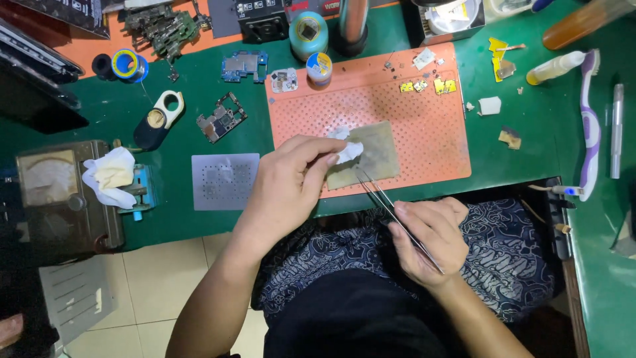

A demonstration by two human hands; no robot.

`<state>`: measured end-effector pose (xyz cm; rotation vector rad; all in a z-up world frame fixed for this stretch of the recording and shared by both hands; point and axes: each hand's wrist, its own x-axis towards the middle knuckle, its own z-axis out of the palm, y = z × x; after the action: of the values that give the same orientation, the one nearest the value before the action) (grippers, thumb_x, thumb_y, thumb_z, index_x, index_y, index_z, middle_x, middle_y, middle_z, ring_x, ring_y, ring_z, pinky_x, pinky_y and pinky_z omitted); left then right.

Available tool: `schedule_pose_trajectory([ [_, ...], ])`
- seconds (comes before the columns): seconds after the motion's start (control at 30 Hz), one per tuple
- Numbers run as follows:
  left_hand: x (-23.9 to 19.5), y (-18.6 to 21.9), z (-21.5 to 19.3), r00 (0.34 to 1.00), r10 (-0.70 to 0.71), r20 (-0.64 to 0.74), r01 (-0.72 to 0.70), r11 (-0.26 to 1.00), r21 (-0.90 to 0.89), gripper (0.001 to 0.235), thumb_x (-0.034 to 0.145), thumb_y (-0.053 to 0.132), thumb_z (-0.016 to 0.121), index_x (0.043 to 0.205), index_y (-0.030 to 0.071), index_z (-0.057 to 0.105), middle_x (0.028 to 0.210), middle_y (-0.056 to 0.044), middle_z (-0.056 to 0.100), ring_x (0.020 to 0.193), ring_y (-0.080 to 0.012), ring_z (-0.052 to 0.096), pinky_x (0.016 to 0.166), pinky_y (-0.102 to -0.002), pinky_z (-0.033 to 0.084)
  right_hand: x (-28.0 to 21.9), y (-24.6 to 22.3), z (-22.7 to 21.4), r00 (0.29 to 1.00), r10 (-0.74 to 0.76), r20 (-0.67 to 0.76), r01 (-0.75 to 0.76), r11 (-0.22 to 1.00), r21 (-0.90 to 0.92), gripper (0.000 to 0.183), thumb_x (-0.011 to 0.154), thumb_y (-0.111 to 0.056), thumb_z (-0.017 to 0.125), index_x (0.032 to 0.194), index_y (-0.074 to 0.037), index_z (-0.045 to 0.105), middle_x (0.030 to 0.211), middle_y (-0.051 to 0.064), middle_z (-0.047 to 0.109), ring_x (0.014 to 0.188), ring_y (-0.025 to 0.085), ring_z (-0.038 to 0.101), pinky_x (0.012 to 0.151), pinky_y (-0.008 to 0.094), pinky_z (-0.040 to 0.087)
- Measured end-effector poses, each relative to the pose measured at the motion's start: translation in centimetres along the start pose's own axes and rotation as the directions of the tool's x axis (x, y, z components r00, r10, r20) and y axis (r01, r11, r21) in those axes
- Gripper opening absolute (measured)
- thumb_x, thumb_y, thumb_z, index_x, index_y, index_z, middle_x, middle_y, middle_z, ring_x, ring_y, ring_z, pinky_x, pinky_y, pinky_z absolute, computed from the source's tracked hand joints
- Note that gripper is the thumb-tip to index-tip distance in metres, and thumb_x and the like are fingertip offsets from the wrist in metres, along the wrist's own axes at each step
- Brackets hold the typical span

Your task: The person cleans a small electronic component using a toothbrush and a tissue on a workbench. They then retrieve a stencil from a box, apply a small piece of tape to it, and place it on the mat. Finally, they open a small container and use tweezers to pick up a small item from inside.

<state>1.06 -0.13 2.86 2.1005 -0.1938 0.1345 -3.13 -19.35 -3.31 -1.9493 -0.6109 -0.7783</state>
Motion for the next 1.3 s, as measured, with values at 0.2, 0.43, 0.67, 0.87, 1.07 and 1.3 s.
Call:
schedule_pose_trajectory([
  [0.2,-0.7,0.3,-0.2,0.996,0.088,0.017,-0.090,0.984,0.154,0.022,0.079,-0.001,0.049,0.090,0.009,0.064,0.083,-0.013,0.059,0.073,-0.0314,0.060,0.062,-0.035,0.050,-0.2,0.1,-0.6,1.000,0.013,-0.022,-0.012,1.000,0.006,0.015,0.072,-0.011,0.066,0.081,0.002,0.066,0.074,0.012,0.064,0.063,0.026,0.058,0.064,0.035,0.034],
  [0.43,-1.2,-0.1,1.3,0.962,0.266,0.051,-0.266,0.887,0.378,0.015,0.078,0.003,0.055,0.092,-0.003,0.059,0.101,-0.013,0.057,0.076,-0.0285,0.050,0.069,-0.036,0.044,-0.2,-0.6,-1.9,0.994,0.015,0.109,-0.007,0.997,-0.071,0.015,0.080,-0.012,0.056,0.087,0.001,0.056,0.084,0.014,0.062,0.070,0.022,0.059,0.069,0.033,0.036],
  [0.67,-0.1,1.6,1.2,0.986,0.152,0.062,-0.162,0.955,0.249,0.012,0.084,0.008,0.049,0.094,0.002,0.053,0.088,-0.009,0.060,0.080,-0.0266,0.052,0.070,-0.035,0.042,-0.3,-0.4,-2.6,0.999,0.039,0.031,-0.037,0.997,-0.074,0.016,0.078,-0.012,0.056,0.083,0.002,0.057,0.081,0.016,0.062,0.067,0.024,0.059,0.071,0.034,0.037],
  [0.87,0.1,1.2,3.4,0.985,0.015,0.171,-0.086,0.905,0.417,0.017,0.075,-0.004,0.042,0.090,0.003,0.046,0.076,-0.010,0.053,0.078,-0.0275,0.041,0.059,-0.039,0.038,0.0,-0.1,-2.5,1.000,0.021,0.003,-0.020,0.997,-0.078,0.016,0.079,-0.011,0.055,0.084,0.004,0.056,0.081,0.018,0.061,0.065,0.024,0.057,0.067,0.034,0.037],
  [1.07,-0.3,1.2,1.4,0.996,0.053,0.077,-0.068,0.977,0.202,0.020,0.083,0.006,0.049,0.103,0.004,0.051,0.090,-0.009,0.060,0.082,-0.0279,0.050,0.070,-0.036,0.042,1.9,-0.4,-2.0,0.996,0.041,0.083,-0.040,0.999,-0.011,0.015,0.079,-0.006,0.055,0.085,0.007,0.055,0.084,0.020,0.059,0.072,0.030,0.058,0.069,0.037,0.048],
  [1.3,-2.6,-1.9,2.3,0.884,0.346,-0.315,-0.203,0.891,0.407,0.013,0.074,0.004,0.056,0.084,0.010,0.062,0.075,-0.002,0.056,0.065,-0.0180,0.050,0.063,-0.029,0.034,1.9,1.0,0.3,0.993,-0.058,0.106,0.049,0.996,0.079,0.012,0.077,-0.004,0.058,0.082,0.007,0.059,0.077,0.020,0.061,0.064,0.032,0.060,0.061,0.039,0.048],
])
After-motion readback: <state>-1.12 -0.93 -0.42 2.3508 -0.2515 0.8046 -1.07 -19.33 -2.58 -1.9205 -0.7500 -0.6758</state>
